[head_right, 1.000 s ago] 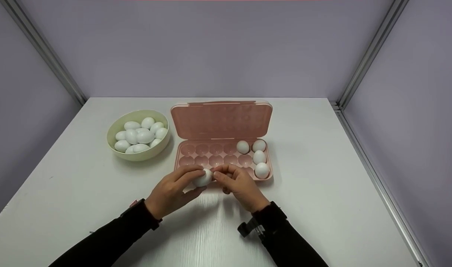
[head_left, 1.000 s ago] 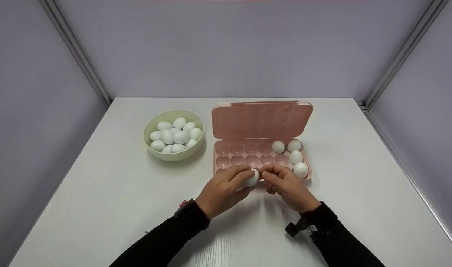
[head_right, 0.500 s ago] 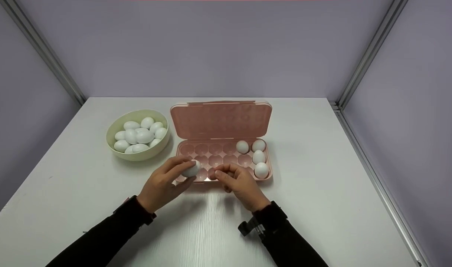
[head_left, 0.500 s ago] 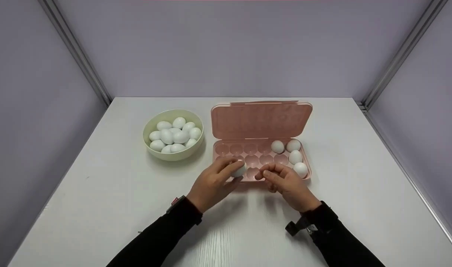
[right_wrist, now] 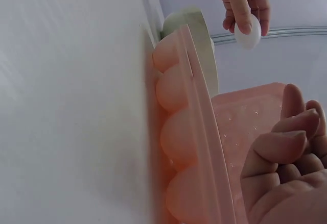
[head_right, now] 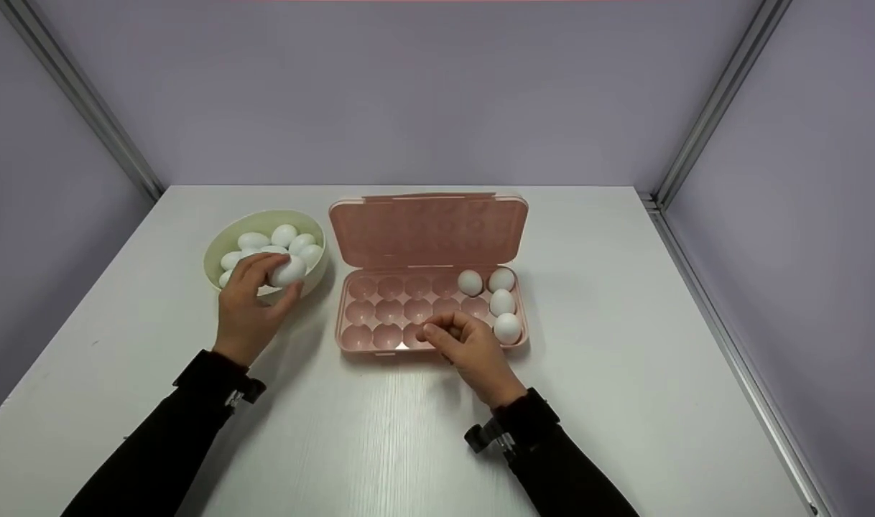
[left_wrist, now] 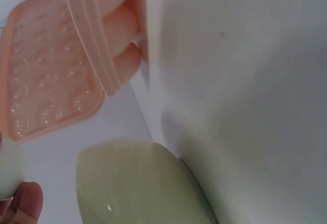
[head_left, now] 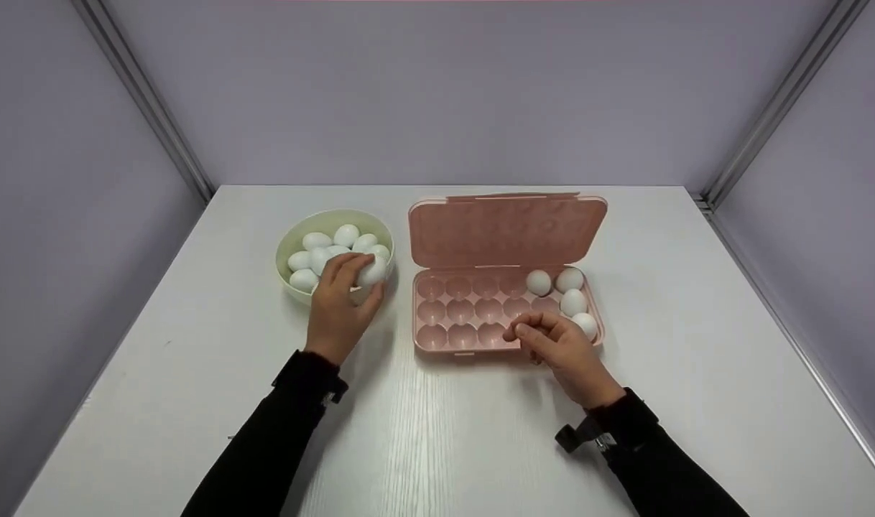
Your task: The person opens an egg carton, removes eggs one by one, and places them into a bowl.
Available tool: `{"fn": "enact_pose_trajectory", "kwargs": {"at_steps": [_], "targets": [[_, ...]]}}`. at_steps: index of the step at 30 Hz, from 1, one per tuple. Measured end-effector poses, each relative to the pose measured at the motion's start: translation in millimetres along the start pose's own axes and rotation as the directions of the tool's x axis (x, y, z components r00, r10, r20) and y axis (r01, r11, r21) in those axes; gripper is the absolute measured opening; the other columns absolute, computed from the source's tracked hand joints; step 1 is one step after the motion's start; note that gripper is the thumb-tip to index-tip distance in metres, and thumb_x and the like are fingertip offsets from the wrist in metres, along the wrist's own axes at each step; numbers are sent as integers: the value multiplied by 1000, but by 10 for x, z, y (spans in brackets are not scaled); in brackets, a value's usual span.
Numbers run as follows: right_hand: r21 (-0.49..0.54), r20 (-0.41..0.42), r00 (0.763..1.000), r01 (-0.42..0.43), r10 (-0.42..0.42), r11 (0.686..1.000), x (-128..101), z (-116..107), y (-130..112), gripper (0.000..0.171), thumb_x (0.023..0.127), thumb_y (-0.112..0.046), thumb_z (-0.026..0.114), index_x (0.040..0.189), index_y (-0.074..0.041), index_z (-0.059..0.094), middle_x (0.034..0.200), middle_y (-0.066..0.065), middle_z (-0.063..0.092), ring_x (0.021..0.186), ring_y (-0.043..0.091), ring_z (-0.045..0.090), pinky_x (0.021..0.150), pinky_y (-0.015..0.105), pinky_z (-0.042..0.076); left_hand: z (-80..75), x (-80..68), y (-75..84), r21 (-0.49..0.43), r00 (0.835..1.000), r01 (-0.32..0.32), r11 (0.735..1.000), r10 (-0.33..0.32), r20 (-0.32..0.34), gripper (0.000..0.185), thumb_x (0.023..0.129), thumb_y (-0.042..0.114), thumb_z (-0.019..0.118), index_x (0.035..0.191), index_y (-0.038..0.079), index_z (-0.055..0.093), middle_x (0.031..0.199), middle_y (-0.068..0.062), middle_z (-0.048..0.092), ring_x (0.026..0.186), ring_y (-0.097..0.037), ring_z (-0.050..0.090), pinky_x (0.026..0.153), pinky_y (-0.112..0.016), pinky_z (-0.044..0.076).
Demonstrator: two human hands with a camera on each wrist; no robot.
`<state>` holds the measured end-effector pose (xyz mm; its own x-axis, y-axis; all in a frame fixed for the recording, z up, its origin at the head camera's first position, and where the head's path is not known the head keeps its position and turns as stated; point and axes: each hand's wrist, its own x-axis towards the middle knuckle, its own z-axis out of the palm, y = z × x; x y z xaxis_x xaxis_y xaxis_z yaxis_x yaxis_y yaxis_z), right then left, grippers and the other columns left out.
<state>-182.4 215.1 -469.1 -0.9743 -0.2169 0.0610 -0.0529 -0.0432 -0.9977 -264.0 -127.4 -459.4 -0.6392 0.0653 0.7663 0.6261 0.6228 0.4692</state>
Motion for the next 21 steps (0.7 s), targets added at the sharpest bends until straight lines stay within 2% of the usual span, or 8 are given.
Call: {"fn": "enact_pose_trajectory", "kwargs": {"at_steps": [5, 10, 17, 21], "targets": [[-12, -69, 997, 32, -33, 999, -27, -12, 10, 10, 106, -13, 65, 109, -3, 66, 99, -2, 77, 76, 11, 54, 70, 24, 44, -10, -12, -155, -4, 997, 79, 997, -79, 3, 38, 90, 8, 84, 125, 3, 71, 126, -19, 66, 106, -27, 68, 84, -30, 59], [-26, -132, 990, 49, -52, 998, -23, -21, 33, 14, 105, -12, 67, 106, 2, 68, 98, 5, 79, 77, 13, 58, 71, 25, 47, -7, 1, -231, -20, 989, 149, 989, -149, 11, 36, 90, 8, 84, 124, 1, 72, 124, -19, 67, 106, -27, 67, 82, -29, 56], [-55, -143, 989, 39, -47, 998, -12, -42, 64, 18, 105, -15, 69, 107, 2, 67, 99, 7, 79, 86, 20, 65, 72, 26, 48, 5, 15, -257, -19, 984, 173, 985, -172, 37, 35, 91, 6, 81, 123, 0, 71, 123, -21, 66, 94, -26, 65, 78, -37, 57], [-64, -146, 988, 36, -45, 997, -5, -44, 72, 19, 105, -16, 68, 107, 3, 67, 102, 16, 78, 83, 21, 62, 73, 27, 48, 14, 46, -277, 17, 979, 192, 981, -193, 72, 35, 91, 8, 82, 124, 0, 71, 124, -21, 66, 100, -28, 66, 83, -37, 56]]}}
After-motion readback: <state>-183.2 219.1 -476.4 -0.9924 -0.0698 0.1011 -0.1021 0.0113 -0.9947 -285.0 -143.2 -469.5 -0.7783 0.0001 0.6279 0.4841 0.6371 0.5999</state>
